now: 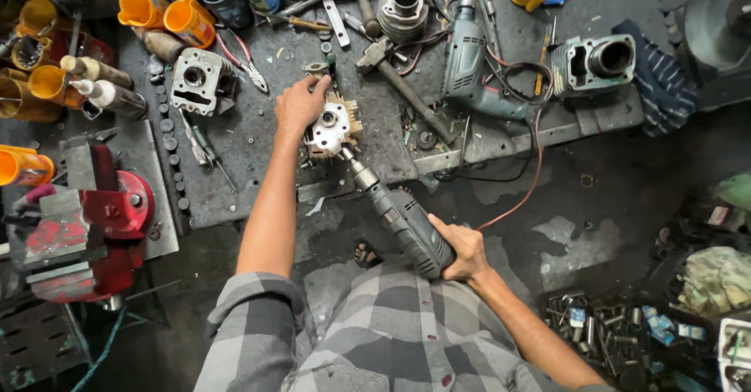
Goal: The person picks up small engine cylinder heads from a cluttered workbench and uses a handheld rotary die grinder to grind and clean their surfaces, repositioning each head by hand to work different areas before setting it down and moving to the next one.
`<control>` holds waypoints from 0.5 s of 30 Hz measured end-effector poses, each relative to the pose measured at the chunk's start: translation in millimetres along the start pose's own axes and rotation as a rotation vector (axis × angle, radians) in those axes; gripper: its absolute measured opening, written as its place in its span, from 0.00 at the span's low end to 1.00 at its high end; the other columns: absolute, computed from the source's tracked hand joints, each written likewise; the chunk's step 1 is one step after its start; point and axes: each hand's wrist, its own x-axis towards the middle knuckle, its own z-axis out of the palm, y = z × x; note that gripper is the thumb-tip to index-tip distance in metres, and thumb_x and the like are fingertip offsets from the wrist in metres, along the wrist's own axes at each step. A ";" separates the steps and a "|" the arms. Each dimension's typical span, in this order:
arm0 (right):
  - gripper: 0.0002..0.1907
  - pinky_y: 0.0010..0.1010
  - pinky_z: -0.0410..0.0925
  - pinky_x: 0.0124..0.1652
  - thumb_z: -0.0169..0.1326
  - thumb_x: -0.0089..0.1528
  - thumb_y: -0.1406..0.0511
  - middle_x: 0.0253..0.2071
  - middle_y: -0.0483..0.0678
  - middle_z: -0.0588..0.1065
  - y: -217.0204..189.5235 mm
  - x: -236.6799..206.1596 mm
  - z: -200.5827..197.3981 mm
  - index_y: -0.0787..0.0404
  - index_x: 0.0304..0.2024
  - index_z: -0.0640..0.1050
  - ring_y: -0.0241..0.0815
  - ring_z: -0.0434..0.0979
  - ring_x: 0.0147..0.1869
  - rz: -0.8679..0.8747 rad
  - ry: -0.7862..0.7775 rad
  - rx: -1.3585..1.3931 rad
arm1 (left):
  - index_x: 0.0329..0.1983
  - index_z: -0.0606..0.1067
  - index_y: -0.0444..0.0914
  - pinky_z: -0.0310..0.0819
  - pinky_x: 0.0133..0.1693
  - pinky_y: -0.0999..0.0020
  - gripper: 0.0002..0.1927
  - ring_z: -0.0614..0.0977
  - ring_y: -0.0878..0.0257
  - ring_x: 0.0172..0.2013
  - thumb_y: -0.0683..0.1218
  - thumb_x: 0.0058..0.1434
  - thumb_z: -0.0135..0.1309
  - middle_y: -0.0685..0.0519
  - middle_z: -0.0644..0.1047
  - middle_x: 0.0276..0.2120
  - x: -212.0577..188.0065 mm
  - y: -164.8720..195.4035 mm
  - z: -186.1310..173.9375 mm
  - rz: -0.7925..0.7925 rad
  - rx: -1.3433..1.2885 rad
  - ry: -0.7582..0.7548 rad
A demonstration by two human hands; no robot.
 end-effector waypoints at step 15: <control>0.53 0.30 0.70 0.53 0.64 0.35 0.75 0.52 0.52 0.81 -75.2 153.4 -139.1 0.50 0.66 0.71 0.40 0.81 0.54 0.533 -0.435 0.114 | 0.54 0.80 0.50 0.73 0.52 0.44 0.28 0.79 0.33 0.49 0.68 0.63 0.45 0.38 0.81 0.45 -9.1 -7.9 2.3 -0.038 -0.121 0.141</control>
